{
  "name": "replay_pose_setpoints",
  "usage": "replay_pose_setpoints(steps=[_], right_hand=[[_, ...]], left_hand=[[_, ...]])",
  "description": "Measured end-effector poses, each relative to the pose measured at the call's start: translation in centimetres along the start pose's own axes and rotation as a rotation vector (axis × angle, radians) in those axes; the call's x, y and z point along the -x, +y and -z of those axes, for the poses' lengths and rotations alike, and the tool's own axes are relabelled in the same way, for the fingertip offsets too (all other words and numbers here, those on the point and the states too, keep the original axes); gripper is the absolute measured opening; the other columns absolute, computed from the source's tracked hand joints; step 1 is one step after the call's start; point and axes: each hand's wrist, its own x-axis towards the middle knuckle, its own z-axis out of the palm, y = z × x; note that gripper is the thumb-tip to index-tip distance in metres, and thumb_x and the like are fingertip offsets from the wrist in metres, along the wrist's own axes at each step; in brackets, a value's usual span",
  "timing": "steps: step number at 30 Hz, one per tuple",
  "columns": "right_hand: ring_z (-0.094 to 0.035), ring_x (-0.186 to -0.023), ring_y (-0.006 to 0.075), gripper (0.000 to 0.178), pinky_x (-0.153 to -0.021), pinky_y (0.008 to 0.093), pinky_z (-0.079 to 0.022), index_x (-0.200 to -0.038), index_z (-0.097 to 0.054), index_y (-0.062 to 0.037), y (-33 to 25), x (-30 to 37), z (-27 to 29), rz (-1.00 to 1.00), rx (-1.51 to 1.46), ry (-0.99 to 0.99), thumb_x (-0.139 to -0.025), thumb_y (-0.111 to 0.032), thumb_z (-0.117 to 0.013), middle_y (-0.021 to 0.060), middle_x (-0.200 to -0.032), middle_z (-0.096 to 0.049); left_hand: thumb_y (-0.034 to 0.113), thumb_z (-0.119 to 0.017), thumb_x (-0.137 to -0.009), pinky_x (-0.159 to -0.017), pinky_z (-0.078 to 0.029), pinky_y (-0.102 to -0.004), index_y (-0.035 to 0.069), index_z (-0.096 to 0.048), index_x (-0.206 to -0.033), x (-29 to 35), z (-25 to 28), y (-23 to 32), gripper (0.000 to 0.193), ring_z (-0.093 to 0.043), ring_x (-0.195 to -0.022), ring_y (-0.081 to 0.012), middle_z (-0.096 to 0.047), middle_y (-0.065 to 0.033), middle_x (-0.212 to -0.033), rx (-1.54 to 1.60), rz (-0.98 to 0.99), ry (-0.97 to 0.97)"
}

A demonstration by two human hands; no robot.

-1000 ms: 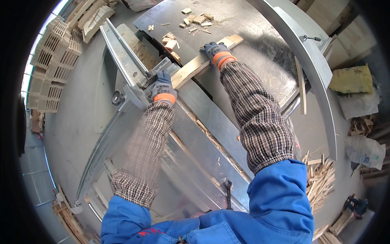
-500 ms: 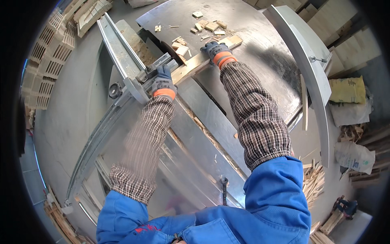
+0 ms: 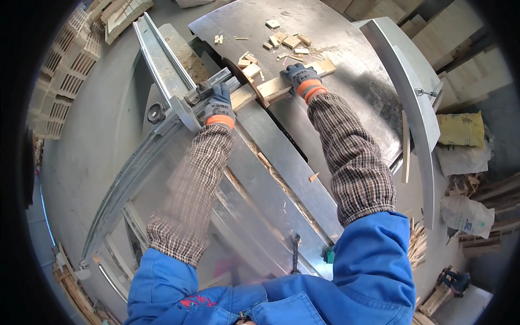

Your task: The person repeatedly picks up small wooden planks, places them on a table saw, and cuts them into smaller pieces. The cut pieces are then placed into a large sack on the floor.

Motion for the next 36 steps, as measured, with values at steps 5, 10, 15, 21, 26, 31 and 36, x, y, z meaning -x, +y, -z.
replay_pose_setpoints(steps=[5, 10, 15, 21, 26, 31, 36], right_hand=[[-0.054, -0.123, 0.0267, 0.072, -0.096, 0.0430, -0.051, -0.131, -0.056, -0.0284, 4.1, 7.8, -0.8, 0.360, 0.256, -0.029, -0.065, -0.015, -0.082, 0.0016, -0.128, -0.058], [-0.054, -0.125, 0.0273, 0.078, -0.103, 0.0447, -0.045, -0.129, -0.059, -0.0262, 8.2, 14.3, 1.2, 0.212, 0.216, -0.437, -0.058, -0.021, -0.089, 0.0002, -0.128, -0.060], [-0.061, -0.109, 0.0352, 0.067, -0.095, 0.0418, -0.049, -0.123, -0.063, -0.0118, 6.5, 16.8, 1.5, -0.061, -0.147, -0.030, -0.067, -0.042, -0.082, 0.0150, -0.114, -0.065], [-0.066, -0.103, 0.0326, 0.054, -0.089, 0.0413, -0.055, -0.113, -0.069, -0.0129, -3.7, 14.7, 2.0, -0.129, -0.116, -0.165, -0.069, -0.043, -0.079, 0.0116, -0.109, -0.068], [-0.060, -0.110, 0.0325, 0.066, -0.091, 0.0433, -0.050, -0.122, -0.066, -0.0238, -1.5, 19.4, 1.4, 0.354, 0.072, -0.453, -0.060, -0.035, -0.086, 0.0081, -0.115, -0.062], [-0.062, -0.112, 0.0301, 0.074, -0.096, 0.0415, -0.049, -0.130, -0.061, -0.0098, 4.3, 25.2, 1.5, 0.111, -0.655, -0.220, -0.062, -0.021, -0.088, 0.0134, -0.122, -0.065], [-0.055, -0.120, 0.0208, 0.080, -0.105, 0.0333, -0.043, -0.143, -0.048, -0.0016, 4.2, 27.3, 2.0, -0.115, -1.477, -0.193, -0.078, -0.034, -0.082, 0.0127, -0.126, -0.063]], left_hand=[[0.029, -0.076, -0.080, -0.090, -0.057, -0.0421, 0.007, -0.020, -0.153, -0.3, -1.0, -0.1, 0.094, -0.056, -0.125, -0.0315, -0.022, -0.0169, -0.155, -0.101, -0.001, 0.047], [0.022, -0.075, -0.079, -0.084, -0.059, -0.0465, 0.010, -0.018, -0.153, -0.1, -1.1, 0.0, 0.094, -0.063, -0.115, -0.0299, -0.026, -0.0146, -0.152, -0.109, 0.057, 0.018], [0.018, -0.071, -0.082, -0.081, -0.059, -0.0444, 0.009, -0.022, -0.152, 0.2, -1.4, -0.5, 0.086, -0.060, -0.113, -0.0242, -0.029, -0.0136, -0.149, -0.239, 0.053, 0.070], [0.018, -0.073, -0.081, -0.077, -0.060, -0.0464, 0.010, -0.021, -0.152, 0.3, -1.1, 0.1, 0.088, -0.059, -0.114, -0.0235, -0.029, -0.0126, -0.149, -0.287, 0.097, 0.071], [0.025, -0.077, -0.079, -0.081, -0.059, -0.0478, 0.011, -0.021, -0.153, 1.3, -0.4, 1.0, 0.094, -0.056, -0.119, -0.0234, -0.028, -0.0118, -0.150, -0.291, 0.057, 0.087], [0.024, -0.074, -0.081, -0.083, -0.056, -0.0421, 0.011, -0.060, -0.118, 4.2, 0.6, 0.6, 0.042, -0.060, -0.110, -0.0289, -0.059, -0.0123, -0.121, -0.091, -0.309, 0.130], [0.033, -0.070, -0.082, -0.082, -0.053, -0.0394, 0.010, -0.062, -0.112, 13.8, -0.6, 3.6, 0.039, -0.059, -0.105, -0.0266, -0.062, -0.0082, -0.110, -0.102, -0.617, 0.086]])
